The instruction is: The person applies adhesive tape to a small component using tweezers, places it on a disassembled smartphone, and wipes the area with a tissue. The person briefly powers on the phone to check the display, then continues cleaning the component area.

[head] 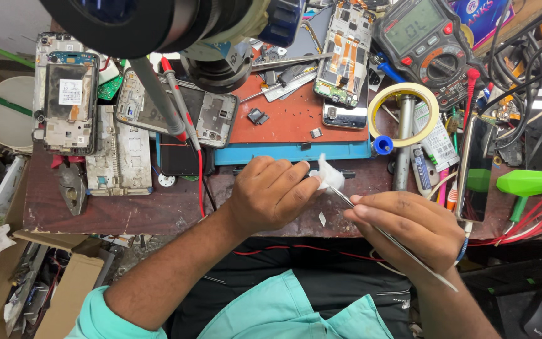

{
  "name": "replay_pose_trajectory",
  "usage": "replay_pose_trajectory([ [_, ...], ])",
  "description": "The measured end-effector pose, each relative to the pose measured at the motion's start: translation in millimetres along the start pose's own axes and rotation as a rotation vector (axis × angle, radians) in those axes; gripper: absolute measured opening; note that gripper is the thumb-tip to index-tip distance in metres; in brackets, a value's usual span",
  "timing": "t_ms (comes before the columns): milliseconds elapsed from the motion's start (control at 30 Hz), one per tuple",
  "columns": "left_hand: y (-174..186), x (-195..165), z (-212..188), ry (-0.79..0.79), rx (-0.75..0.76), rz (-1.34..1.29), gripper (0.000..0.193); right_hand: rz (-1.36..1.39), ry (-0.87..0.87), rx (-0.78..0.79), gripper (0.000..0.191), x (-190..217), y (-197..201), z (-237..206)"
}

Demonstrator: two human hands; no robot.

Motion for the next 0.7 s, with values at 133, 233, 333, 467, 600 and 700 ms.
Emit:
replay_pose_trajectory([
  [133, 1, -1, 0, 0.01, -0.014, -0.064, 0.029, -0.088, 0.071, -0.015, 0.022, 1, 0, -3],
  [233, 1, 0, -1, 0.017, -0.022, -0.112, 0.035, -0.026, 0.059, -0.06, 0.022, -1, -1, -10],
  [333, -2, 1, -3, 0.003, -0.015, -0.07, 0.042, 0.119, -0.095, -0.14, 0.021, -4, -7, -19],
  [467, -3, 1, -5, 0.024, -0.022, -0.055, 0.04, 0.175, -0.238, -0.183, 0.022, -5, -13, -28],
  [600, -3, 1, -5, 0.028, -0.032, -0.061, 0.037, 0.157, -0.196, -0.144, 0.021, -7, -14, -29],
  [700, -1, 2, -4, 0.012, -0.02, -0.052, 0.033, 0.071, -0.129, -0.105, 0.021, -7, -13, -29],
])
Point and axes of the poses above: each hand's wrist, its own z-axis towards the middle knuckle, its own y-axis out of the back of the hand, x = y × z, the point moved 1 cm from there along z, towards the middle knuckle, and after that the axes turned 15 degrees about y, right-handed, at the moved point
